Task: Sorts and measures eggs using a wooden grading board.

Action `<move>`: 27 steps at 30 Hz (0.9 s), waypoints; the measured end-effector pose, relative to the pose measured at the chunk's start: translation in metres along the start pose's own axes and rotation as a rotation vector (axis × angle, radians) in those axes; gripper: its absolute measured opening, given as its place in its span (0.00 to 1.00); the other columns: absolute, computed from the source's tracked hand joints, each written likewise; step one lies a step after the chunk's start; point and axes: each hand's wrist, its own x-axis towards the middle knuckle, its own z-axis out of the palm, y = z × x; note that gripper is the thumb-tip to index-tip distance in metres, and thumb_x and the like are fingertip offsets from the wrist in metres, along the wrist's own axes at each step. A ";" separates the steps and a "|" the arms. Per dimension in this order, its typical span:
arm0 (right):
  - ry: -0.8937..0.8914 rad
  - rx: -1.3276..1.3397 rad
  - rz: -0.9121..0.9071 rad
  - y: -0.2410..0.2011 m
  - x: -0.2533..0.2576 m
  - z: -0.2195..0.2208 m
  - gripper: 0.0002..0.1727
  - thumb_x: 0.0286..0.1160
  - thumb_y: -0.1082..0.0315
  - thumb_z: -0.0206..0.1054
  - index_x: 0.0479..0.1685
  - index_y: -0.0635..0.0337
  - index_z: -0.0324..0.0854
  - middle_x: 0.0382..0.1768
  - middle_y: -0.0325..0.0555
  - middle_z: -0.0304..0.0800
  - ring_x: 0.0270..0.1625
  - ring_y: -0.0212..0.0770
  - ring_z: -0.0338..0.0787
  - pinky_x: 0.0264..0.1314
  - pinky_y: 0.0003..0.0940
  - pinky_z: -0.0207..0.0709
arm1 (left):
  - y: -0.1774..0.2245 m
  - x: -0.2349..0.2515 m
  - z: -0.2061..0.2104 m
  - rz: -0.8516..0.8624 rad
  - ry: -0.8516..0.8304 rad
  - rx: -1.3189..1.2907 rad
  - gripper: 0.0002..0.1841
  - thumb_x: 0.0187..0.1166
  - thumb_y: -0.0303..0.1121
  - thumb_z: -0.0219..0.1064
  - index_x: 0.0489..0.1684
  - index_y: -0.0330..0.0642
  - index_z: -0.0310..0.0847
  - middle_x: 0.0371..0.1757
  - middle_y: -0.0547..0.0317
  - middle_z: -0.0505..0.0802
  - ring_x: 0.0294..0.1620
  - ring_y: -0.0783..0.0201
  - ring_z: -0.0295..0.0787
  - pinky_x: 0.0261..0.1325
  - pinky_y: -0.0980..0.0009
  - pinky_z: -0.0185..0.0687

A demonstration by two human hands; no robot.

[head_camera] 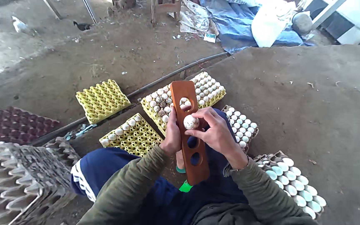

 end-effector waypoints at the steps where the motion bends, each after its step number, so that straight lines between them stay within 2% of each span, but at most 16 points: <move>1: -0.007 0.005 0.000 0.001 0.001 -0.001 0.26 0.56 0.57 0.87 0.52 0.61 0.88 0.51 0.47 0.88 0.55 0.37 0.88 0.58 0.31 0.84 | 0.000 0.000 0.001 0.003 0.001 0.011 0.43 0.86 0.66 0.17 0.68 0.56 0.80 0.43 0.57 0.95 0.43 0.63 0.94 0.44 0.64 0.91; 5: -0.014 -0.021 -0.054 0.005 0.001 -0.005 0.24 0.58 0.58 0.86 0.51 0.63 0.88 0.53 0.52 0.89 0.57 0.39 0.90 0.59 0.32 0.87 | -0.001 0.002 0.004 0.050 -0.035 0.041 0.42 0.87 0.63 0.16 0.69 0.54 0.77 0.44 0.56 0.95 0.44 0.64 0.93 0.45 0.65 0.91; 7: 0.030 0.053 -0.039 0.006 -0.005 -0.007 0.24 0.62 0.59 0.84 0.53 0.65 0.86 0.54 0.52 0.89 0.58 0.39 0.90 0.60 0.33 0.88 | -0.003 0.003 0.006 0.073 -0.060 0.058 0.41 0.87 0.62 0.16 0.70 0.54 0.76 0.45 0.57 0.95 0.45 0.64 0.94 0.45 0.65 0.91; 9: 0.061 0.357 0.132 0.005 -0.015 -0.016 0.23 0.67 0.63 0.81 0.57 0.65 0.81 0.53 0.46 0.90 0.54 0.35 0.92 0.58 0.34 0.90 | -0.004 0.004 0.008 0.083 -0.085 0.063 0.41 0.87 0.62 0.16 0.72 0.54 0.75 0.47 0.56 0.95 0.46 0.63 0.94 0.47 0.63 0.92; 10: 0.061 0.569 0.262 0.002 -0.020 -0.024 0.20 0.70 0.65 0.76 0.58 0.62 0.78 0.50 0.43 0.91 0.50 0.33 0.93 0.55 0.33 0.90 | -0.005 0.004 0.007 0.082 -0.089 0.062 0.41 0.87 0.61 0.16 0.73 0.53 0.75 0.49 0.56 0.95 0.48 0.61 0.94 0.48 0.62 0.91; 12: 0.021 0.993 0.452 0.003 -0.034 -0.042 0.14 0.83 0.58 0.64 0.60 0.53 0.75 0.46 0.43 0.93 0.42 0.35 0.93 0.48 0.31 0.89 | -0.003 0.003 0.005 0.064 -0.086 0.042 0.42 0.87 0.61 0.14 0.75 0.50 0.72 0.51 0.52 0.95 0.49 0.56 0.95 0.49 0.58 0.93; 13: -0.004 1.147 0.494 0.006 -0.043 -0.052 0.17 0.86 0.52 0.60 0.61 0.52 0.77 0.45 0.46 0.93 0.40 0.37 0.94 0.46 0.31 0.89 | -0.002 0.004 0.003 0.059 -0.095 0.036 0.43 0.86 0.61 0.14 0.76 0.49 0.71 0.52 0.50 0.95 0.48 0.53 0.95 0.49 0.55 0.94; 15: -0.046 1.309 0.518 0.013 -0.062 -0.071 0.23 0.88 0.47 0.55 0.66 0.54 0.78 0.46 0.52 0.94 0.40 0.40 0.95 0.46 0.30 0.90 | -0.001 0.006 -0.001 0.072 -0.121 0.057 0.44 0.84 0.63 0.13 0.76 0.51 0.71 0.53 0.51 0.95 0.50 0.52 0.95 0.50 0.54 0.94; 19: -0.040 1.433 0.505 0.020 -0.107 -0.107 0.26 0.88 0.46 0.52 0.68 0.54 0.80 0.50 0.53 0.94 0.42 0.40 0.95 0.44 0.27 0.88 | 0.002 0.011 -0.007 0.114 -0.087 0.129 0.45 0.83 0.63 0.09 0.75 0.57 0.72 0.55 0.55 0.95 0.52 0.54 0.95 0.49 0.54 0.93; 21: 0.008 1.422 0.530 0.026 -0.134 -0.126 0.27 0.87 0.44 0.53 0.67 0.53 0.82 0.50 0.53 0.94 0.42 0.39 0.95 0.44 0.27 0.88 | 0.003 0.015 -0.015 0.133 -0.085 0.148 0.47 0.81 0.65 0.08 0.74 0.57 0.74 0.57 0.54 0.94 0.54 0.53 0.94 0.51 0.53 0.92; 23: 0.126 1.237 0.625 0.030 -0.170 -0.148 0.27 0.85 0.42 0.52 0.66 0.51 0.83 0.48 0.49 0.95 0.40 0.37 0.94 0.41 0.25 0.88 | 0.004 0.023 -0.035 0.164 -0.192 0.134 0.46 0.81 0.68 0.12 0.72 0.56 0.75 0.60 0.52 0.92 0.58 0.51 0.91 0.57 0.51 0.89; 24: 0.200 1.064 0.698 0.034 -0.190 -0.161 0.26 0.85 0.43 0.51 0.65 0.50 0.82 0.47 0.46 0.95 0.39 0.35 0.93 0.40 0.26 0.87 | 0.005 0.030 -0.049 0.192 -0.287 0.141 0.41 0.85 0.66 0.19 0.73 0.54 0.75 0.64 0.52 0.90 0.61 0.51 0.89 0.61 0.51 0.87; 26: 0.343 0.720 0.867 0.045 -0.237 -0.184 0.23 0.84 0.51 0.52 0.66 0.53 0.80 0.47 0.43 0.92 0.39 0.35 0.91 0.41 0.31 0.87 | 0.012 0.046 -0.074 0.196 -0.431 0.243 0.26 0.90 0.54 0.43 0.75 0.52 0.74 0.67 0.59 0.87 0.64 0.58 0.87 0.66 0.60 0.86; 27: 0.388 0.565 0.960 0.053 -0.264 -0.194 0.21 0.84 0.55 0.54 0.68 0.54 0.78 0.49 0.43 0.91 0.40 0.35 0.91 0.43 0.33 0.87 | 0.017 0.042 -0.063 0.180 -0.312 0.317 0.19 0.91 0.46 0.48 0.69 0.50 0.78 0.59 0.64 0.91 0.57 0.66 0.91 0.60 0.68 0.89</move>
